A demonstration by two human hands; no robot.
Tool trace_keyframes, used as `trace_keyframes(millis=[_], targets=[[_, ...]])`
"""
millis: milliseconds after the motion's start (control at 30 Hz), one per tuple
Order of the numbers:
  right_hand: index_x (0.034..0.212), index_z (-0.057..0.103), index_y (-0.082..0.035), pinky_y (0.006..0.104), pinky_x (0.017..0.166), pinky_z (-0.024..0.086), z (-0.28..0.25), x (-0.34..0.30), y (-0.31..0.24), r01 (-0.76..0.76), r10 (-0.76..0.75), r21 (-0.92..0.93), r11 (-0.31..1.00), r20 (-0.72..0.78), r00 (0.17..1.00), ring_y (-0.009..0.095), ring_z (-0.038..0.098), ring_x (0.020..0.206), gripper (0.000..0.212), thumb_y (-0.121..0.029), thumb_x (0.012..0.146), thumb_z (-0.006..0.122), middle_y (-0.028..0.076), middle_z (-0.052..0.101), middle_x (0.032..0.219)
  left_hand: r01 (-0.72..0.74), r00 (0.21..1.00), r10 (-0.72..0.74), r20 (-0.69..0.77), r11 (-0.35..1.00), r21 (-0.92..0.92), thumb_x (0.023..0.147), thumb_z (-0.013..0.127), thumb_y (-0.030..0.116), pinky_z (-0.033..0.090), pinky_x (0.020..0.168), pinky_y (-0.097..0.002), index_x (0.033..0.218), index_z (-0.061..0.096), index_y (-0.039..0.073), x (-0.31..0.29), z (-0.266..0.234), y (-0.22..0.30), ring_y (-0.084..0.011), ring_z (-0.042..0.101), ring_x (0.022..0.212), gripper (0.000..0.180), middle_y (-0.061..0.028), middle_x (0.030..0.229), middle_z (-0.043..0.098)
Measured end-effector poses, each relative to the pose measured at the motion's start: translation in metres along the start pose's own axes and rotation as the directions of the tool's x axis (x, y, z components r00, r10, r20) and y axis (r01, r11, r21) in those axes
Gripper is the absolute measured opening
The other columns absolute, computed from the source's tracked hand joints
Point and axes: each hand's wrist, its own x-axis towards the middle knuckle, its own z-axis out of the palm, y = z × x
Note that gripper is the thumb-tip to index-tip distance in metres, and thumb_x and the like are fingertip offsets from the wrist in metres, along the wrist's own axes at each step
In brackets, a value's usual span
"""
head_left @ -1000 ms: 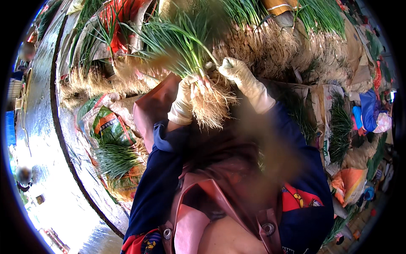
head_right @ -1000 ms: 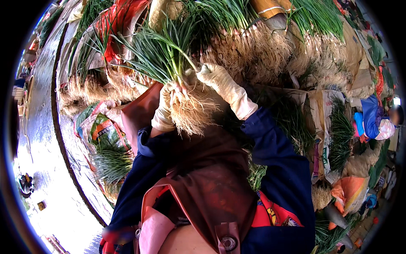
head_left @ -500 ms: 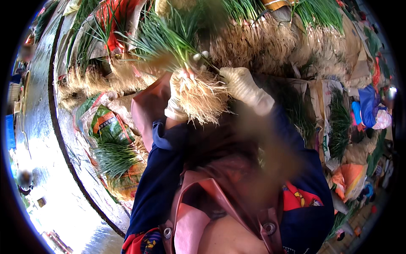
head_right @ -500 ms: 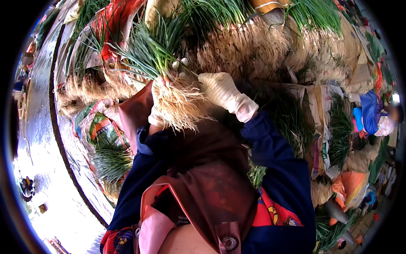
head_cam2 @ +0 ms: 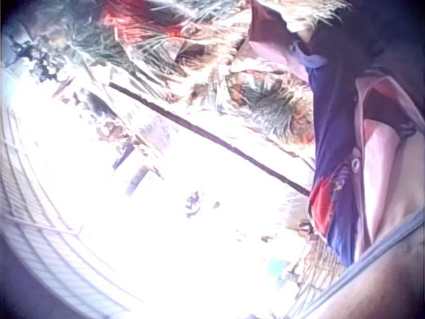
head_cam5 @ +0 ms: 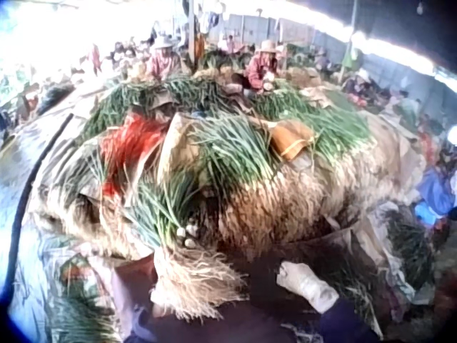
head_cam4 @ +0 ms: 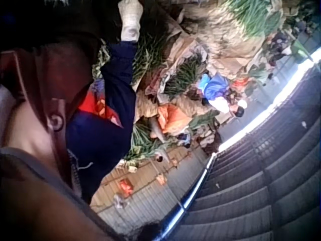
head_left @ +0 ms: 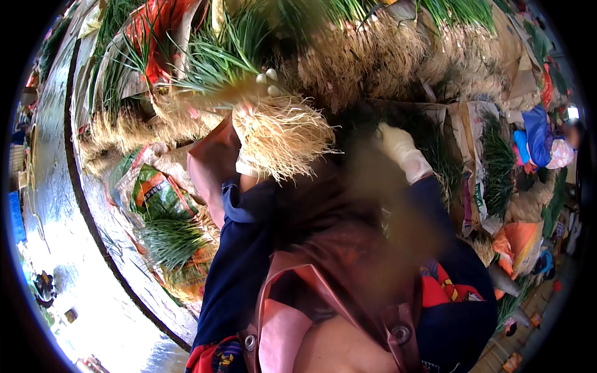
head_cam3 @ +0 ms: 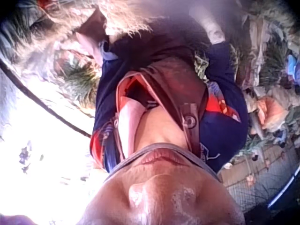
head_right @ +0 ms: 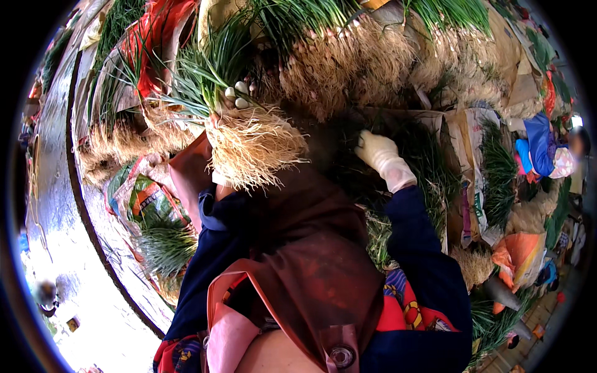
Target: The person trims and cleans bunches of green onions by hand, peeling away outer layers and removing soil from the roots while wearing gloves.
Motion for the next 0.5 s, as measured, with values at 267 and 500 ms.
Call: trace_keyframes(millis=[267, 500], targets=[[0.112, 0.054, -0.001, 0.0255, 0.084, 0.046, -0.068, 0.017, -0.080, 0.354, -0.463, 0.907, 0.227, -0.220, 0.859, 0.015, 0.059, 0.094, 0.045, -0.033, 0.082, 0.064, 0.008, 0.064, 0.097, -0.003, 1.000, 0.003, 0.010, 1.000, 0.007, 0.082, 0.050, 0.011, 0.053, 0.075, -0.0370, 0.099, 0.055, -0.003, -0.003, 0.003, -0.001, -0.0255, 0.059, 0.087, 0.023, -0.0138, 0.081, 0.061], [0.100, 0.066, -0.008, 0.0174, 0.053, 0.038, -0.079, 0.049, -0.121, 0.250, -0.439, 0.967, 0.055, -0.202, 0.875, 0.006, 0.050, 0.067, 0.022, -0.023, 0.085, 0.062, 0.001, 0.065, 0.091, -0.105, 0.994, 0.101, -0.050, 0.992, -0.070, 0.082, 0.050, 0.011, 0.053, 0.073, -0.0364, 0.094, 0.056, -0.003, -0.008, -0.035, -0.004, -0.0256, 0.060, 0.084, 0.019, -0.0148, 0.081, 0.061]])
